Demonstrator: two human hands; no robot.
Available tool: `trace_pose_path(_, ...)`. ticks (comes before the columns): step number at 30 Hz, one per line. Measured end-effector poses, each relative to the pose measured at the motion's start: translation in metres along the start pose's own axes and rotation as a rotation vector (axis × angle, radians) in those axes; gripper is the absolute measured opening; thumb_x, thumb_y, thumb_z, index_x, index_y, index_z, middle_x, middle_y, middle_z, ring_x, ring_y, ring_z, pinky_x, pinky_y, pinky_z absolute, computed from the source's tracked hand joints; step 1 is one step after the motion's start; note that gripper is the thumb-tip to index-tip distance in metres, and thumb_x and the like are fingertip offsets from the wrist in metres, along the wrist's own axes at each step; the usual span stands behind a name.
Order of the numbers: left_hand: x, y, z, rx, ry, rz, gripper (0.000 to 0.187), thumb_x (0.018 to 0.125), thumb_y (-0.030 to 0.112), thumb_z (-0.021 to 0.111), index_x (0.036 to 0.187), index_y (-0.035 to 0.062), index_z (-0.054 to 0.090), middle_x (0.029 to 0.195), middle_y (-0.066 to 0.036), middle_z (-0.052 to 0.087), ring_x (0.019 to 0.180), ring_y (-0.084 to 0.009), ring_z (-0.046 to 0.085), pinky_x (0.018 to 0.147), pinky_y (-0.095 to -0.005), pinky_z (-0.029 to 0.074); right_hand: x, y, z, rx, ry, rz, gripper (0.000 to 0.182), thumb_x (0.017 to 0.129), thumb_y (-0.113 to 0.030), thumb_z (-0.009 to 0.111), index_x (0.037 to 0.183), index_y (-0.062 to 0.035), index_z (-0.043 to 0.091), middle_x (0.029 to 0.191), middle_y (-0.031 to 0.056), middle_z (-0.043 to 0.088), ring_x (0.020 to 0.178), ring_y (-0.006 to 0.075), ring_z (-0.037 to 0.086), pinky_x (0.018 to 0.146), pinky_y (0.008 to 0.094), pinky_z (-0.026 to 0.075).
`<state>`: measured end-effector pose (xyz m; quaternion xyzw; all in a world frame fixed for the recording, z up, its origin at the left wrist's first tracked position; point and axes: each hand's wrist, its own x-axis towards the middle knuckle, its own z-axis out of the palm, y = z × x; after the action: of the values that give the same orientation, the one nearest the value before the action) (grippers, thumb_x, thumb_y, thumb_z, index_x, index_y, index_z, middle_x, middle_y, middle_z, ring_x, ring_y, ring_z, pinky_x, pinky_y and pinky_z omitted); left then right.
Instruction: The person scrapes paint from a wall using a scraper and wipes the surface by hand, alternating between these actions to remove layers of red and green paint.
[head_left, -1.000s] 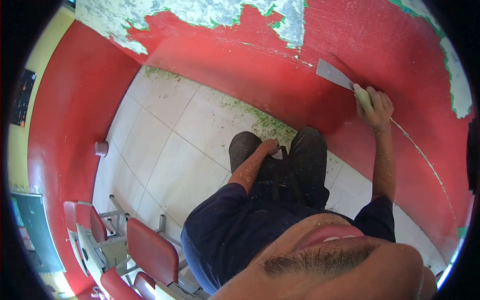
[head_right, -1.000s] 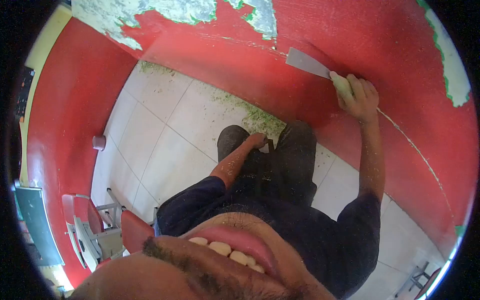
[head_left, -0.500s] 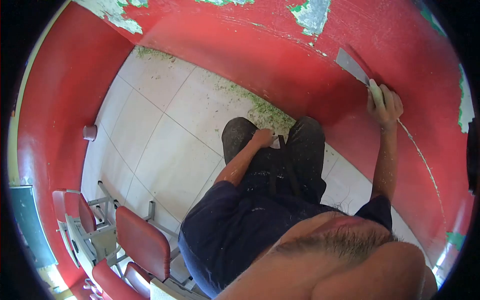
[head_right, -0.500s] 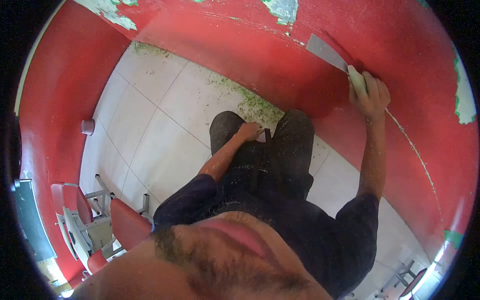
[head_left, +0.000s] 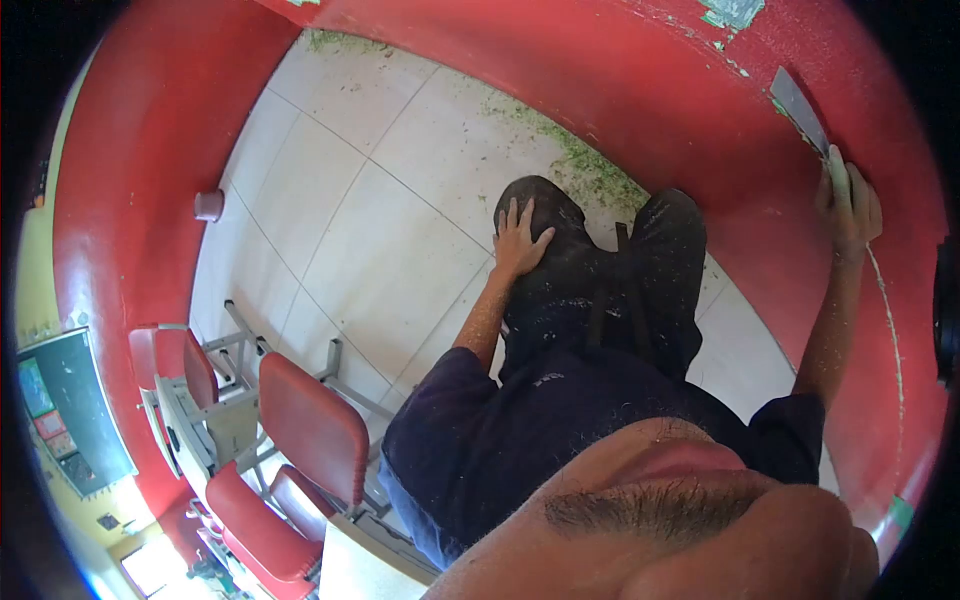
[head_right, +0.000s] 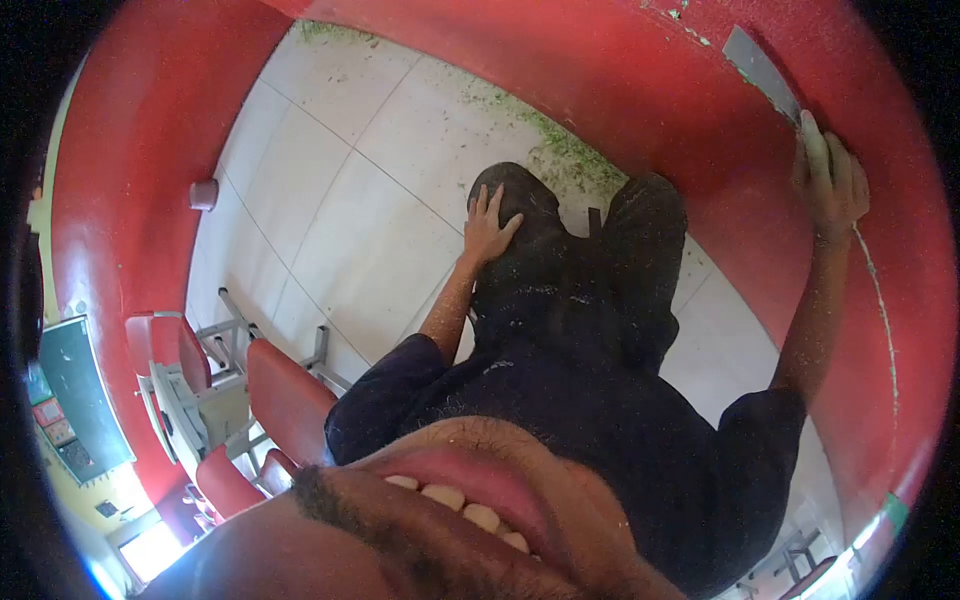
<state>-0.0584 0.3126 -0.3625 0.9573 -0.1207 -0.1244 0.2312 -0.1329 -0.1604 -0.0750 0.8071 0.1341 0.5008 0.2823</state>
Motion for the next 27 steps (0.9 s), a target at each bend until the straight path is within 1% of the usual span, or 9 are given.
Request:
trace_pose_path(6, 0.058, -0.034, 0.012, -0.056, -0.045, -0.109, 0.069, 0.083, 0.057, 0.055, 0.143, 0.0283, 0.036, 0.153, -0.017, 0.018, 0.136, -0.0467, 0.022, 0.106, -0.0601, 0.027, 0.004, -0.008, 0.004, -0.051, 0.083, 0.025, 0.026, 0.080, -0.019, 0.072, 0.106, -0.0158, 0.070, 0.087, 0.0024, 0.065, 0.062, 0.0170, 0.060, 0.055, 0.0274, 0.050)
trace_pose_path(10, 0.093, -0.060, 0.022, -0.126, -0.010, -0.090, 0.061, 0.085, 0.047, 0.057, 0.134, 0.0126, 0.049, 0.138, -0.026, 0.042, 0.130, -0.0392, 0.039, 0.106, -0.0453, 0.033, 0.007, -0.010, -0.002, -0.017, 0.044, 0.065, 0.026, 0.079, -0.017, 0.073, 0.105, -0.0162, 0.070, 0.085, 0.0027, 0.063, 0.061, 0.0166, 0.058, 0.056, 0.0277, 0.050)
trace_pose_path(13, 0.115, -0.097, 0.049, -0.238, 0.035, -0.031, 0.054, 0.085, 0.043, 0.057, 0.127, 0.0086, 0.056, 0.126, -0.024, 0.054, 0.121, -0.0369, 0.050, 0.102, -0.0421, 0.038, 0.008, -0.011, -0.005, -0.003, 0.008, 0.116, 0.030, 0.077, -0.018, 0.074, 0.106, -0.0225, 0.071, 0.084, 0.0005, 0.064, 0.063, 0.0140, 0.060, 0.058, 0.0257, 0.051)
trace_pose_path(17, 0.110, -0.086, 0.047, -0.153, -0.016, -0.094, 0.050, 0.086, 0.040, 0.057, 0.118, 0.0017, 0.060, 0.115, -0.023, 0.061, 0.112, -0.0380, 0.055, 0.096, -0.0418, 0.042, 0.010, -0.021, -0.001, 0.043, 0.096, 0.245, 0.031, 0.079, -0.017, 0.071, 0.110, -0.0181, 0.070, 0.083, 0.0018, 0.063, 0.065, 0.0129, 0.060, 0.059, 0.0258, 0.051)
trace_pose_path(19, 0.118, -0.059, 0.031, -0.141, -0.207, 0.015, 0.051, 0.086, 0.039, 0.057, 0.117, -0.0009, 0.060, 0.114, -0.023, 0.062, 0.110, -0.0397, 0.055, 0.095, -0.0425, 0.043, 0.019, -0.029, 0.006, 0.125, 0.158, 0.339, 0.031, 0.082, -0.014, 0.069, 0.113, -0.0127, 0.067, 0.082, 0.0033, 0.063, 0.063, 0.0130, 0.058, 0.059, 0.0257, 0.049)
trace_pose_path(21, 0.121, -0.001, 0.001, -0.268, -0.039, 0.229, 0.045, 0.089, 0.039, 0.055, 0.113, 0.0024, 0.062, 0.102, -0.024, 0.064, 0.103, -0.0345, 0.061, 0.090, -0.0398, 0.046, 0.039, -0.065, 0.000, 0.518, 0.058, 0.753, 0.031, 0.084, -0.013, 0.065, 0.115, -0.0088, 0.066, 0.100, 0.0087, 0.065, 0.077, 0.0195, 0.064, 0.072, 0.0291, 0.051)
trace_pose_path(23, 0.110, 0.101, -0.079, -0.495, -0.104, 0.237, 0.040, 0.093, 0.034, 0.051, 0.111, -0.0007, 0.062, 0.098, -0.021, 0.066, 0.101, -0.0272, 0.063, 0.088, -0.0357, 0.047, 0.061, -0.106, 0.000, 0.801, -0.053, 0.994, 0.031, 0.087, -0.010, 0.060, 0.118, -0.0053, 0.063, 0.114, 0.0129, 0.064, 0.092, 0.0227, 0.066, 0.082, 0.0306, 0.051)
trace_pose_path(24, 0.128, 0.127, -0.090, -0.653, -0.161, 0.310, 0.044, 0.097, 0.036, 0.045, 0.113, -0.0029, 0.059, 0.103, -0.018, 0.064, 0.102, -0.0234, 0.062, 0.088, -0.0365, 0.047, 0.075, -0.121, -0.002, 0.918, -0.105, 1.048, 0.033, 0.088, -0.009, 0.057, 0.121, -0.0049, 0.060, 0.116, 0.0143, 0.063, 0.096, 0.0222, 0.066, 0.084, 0.0305, 0.050)
trace_pose_path(27, 0.120, 0.236, -0.161, -1.414, -0.388, 0.441, 0.060, 0.097, 0.050, 0.039, 0.121, -0.0034, 0.051, 0.113, -0.019, 0.060, 0.106, -0.0314, 0.059, 0.089, -0.0444, 0.047, 0.109, -0.159, 0.003, 1.185, -0.141, 1.202, 0.039, 0.090, -0.007, 0.051, 0.130, -0.0050, 0.053, 0.115, 0.0158, 0.064, 0.096, 0.0193, 0.064, 0.084, 0.0299, 0.049)
